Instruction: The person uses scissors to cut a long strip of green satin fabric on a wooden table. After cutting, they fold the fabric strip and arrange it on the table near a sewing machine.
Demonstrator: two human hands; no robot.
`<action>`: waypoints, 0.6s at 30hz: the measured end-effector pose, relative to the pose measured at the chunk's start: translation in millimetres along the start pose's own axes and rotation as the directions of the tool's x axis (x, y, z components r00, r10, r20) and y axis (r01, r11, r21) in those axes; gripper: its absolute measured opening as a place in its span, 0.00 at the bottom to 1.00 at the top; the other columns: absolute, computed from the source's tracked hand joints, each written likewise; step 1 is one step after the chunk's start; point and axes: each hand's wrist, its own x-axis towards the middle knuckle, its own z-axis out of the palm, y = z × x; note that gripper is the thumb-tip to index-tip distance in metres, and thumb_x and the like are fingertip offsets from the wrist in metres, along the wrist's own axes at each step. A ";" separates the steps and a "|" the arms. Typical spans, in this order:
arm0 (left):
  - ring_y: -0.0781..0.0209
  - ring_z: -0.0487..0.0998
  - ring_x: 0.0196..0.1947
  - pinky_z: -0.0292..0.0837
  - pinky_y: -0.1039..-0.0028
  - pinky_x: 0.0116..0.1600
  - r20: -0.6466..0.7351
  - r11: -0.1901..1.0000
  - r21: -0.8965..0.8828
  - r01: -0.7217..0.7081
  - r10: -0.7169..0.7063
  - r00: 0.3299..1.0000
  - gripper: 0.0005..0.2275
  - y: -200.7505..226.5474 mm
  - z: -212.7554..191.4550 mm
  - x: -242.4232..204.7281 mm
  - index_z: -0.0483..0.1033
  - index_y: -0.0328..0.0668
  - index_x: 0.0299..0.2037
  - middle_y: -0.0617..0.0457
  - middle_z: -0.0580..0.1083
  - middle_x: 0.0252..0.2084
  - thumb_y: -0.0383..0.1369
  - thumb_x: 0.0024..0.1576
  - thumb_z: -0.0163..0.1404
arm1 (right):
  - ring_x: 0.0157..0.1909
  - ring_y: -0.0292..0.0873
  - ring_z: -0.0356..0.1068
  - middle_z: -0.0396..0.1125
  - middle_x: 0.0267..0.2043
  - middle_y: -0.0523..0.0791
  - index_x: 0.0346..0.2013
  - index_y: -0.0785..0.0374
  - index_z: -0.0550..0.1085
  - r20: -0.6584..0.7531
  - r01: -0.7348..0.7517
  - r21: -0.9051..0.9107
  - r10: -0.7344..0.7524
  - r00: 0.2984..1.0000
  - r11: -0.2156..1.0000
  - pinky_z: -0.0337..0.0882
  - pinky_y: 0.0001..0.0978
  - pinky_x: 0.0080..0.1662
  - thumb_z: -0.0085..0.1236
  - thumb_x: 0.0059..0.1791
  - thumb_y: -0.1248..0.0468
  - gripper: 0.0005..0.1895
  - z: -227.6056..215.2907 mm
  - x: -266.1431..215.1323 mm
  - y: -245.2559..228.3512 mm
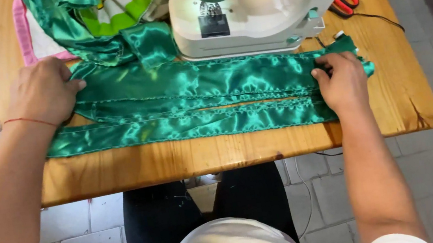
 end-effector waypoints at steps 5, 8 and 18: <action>0.31 0.85 0.49 0.77 0.43 0.50 -0.004 0.997 -0.082 -0.006 0.005 1.000 0.08 -27.1 -1.8 -7.8 0.87 0.50 0.48 0.41 0.86 0.46 0.39 0.67 0.71 | 0.49 0.60 0.77 0.76 0.50 0.49 0.49 0.55 0.88 0.039 -0.056 -0.010 0.056 0.998 0.998 0.75 0.63 0.53 0.73 0.60 0.64 0.03 -7.3 0.1 5.9; 0.39 0.83 0.45 0.76 0.49 0.49 -0.065 0.988 -0.153 -0.037 0.027 0.998 0.07 -40.4 -5.1 -11.8 0.88 0.47 0.49 0.44 0.84 0.44 0.33 0.65 0.71 | 0.50 0.63 0.77 0.77 0.49 0.50 0.47 0.55 0.88 0.080 -0.060 -0.052 0.064 0.995 0.997 0.75 0.66 0.51 0.72 0.60 0.64 0.02 -7.8 4.7 10.7; 0.60 0.73 0.36 0.70 0.63 0.44 -0.061 0.875 -0.485 -0.004 -0.030 0.998 0.05 -14.0 -40.3 -34.4 0.93 0.49 0.51 0.54 0.81 0.40 0.28 0.70 0.66 | 0.67 0.65 0.75 0.80 0.63 0.54 0.63 0.64 0.86 0.094 0.246 0.062 -0.251 0.963 0.967 0.74 0.62 0.64 0.72 0.61 0.60 0.17 -18.0 23.8 -59.9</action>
